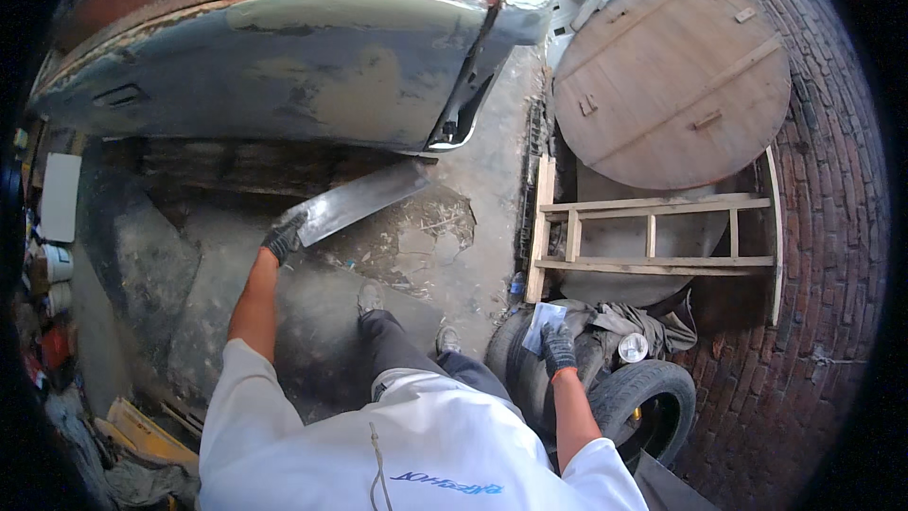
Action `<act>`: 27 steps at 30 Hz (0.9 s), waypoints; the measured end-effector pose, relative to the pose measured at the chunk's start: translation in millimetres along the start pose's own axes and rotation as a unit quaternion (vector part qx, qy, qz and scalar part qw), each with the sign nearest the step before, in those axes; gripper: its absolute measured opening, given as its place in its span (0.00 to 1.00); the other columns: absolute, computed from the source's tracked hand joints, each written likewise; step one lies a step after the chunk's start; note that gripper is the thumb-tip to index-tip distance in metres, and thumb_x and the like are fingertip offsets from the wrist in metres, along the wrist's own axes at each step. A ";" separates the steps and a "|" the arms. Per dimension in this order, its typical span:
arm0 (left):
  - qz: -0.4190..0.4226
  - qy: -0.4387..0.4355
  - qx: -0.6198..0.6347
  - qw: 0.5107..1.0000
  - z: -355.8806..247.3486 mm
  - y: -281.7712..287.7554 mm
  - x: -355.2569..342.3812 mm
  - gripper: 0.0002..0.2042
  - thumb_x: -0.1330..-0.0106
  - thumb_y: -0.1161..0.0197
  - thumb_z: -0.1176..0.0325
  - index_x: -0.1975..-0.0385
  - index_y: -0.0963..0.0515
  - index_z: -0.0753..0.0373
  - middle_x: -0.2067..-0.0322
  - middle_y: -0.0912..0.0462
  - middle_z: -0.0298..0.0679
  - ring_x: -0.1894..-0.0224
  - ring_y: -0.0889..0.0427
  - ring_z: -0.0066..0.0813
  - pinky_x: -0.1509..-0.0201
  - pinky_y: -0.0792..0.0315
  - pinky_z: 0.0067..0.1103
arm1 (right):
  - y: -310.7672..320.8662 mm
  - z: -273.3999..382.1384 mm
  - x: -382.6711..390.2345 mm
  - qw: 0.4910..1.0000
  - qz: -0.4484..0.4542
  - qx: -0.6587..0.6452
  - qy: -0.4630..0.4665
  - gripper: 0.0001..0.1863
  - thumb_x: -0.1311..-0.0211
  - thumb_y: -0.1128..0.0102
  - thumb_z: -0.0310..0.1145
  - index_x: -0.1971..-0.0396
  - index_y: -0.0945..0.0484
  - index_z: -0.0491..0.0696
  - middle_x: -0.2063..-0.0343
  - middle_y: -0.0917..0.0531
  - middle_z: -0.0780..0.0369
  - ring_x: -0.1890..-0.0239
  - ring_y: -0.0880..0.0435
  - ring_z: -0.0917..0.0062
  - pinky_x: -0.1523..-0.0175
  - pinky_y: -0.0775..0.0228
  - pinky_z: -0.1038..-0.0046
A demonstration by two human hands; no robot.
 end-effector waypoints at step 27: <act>-0.131 -0.029 -0.537 0.833 10.6 35.7 -131.8 0.35 0.38 0.57 0.36 0.40 0.35 0.59 0.45 0.29 0.51 0.43 0.31 0.50 0.42 0.36 0.35 | -24.1 143.5 45.3 0.976 -0.067 0.108 0.178 0.24 0.34 0.52 0.42 0.48 0.31 0.38 0.53 0.24 0.45 0.50 0.28 0.51 0.46 0.36 0.62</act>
Point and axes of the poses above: each hand's wrist, its own x-axis away from the middle knuckle, its own y-axis out of the back of the hand, z = x × y, the point moved 6 cm from there along -x, towards the middle knuckle
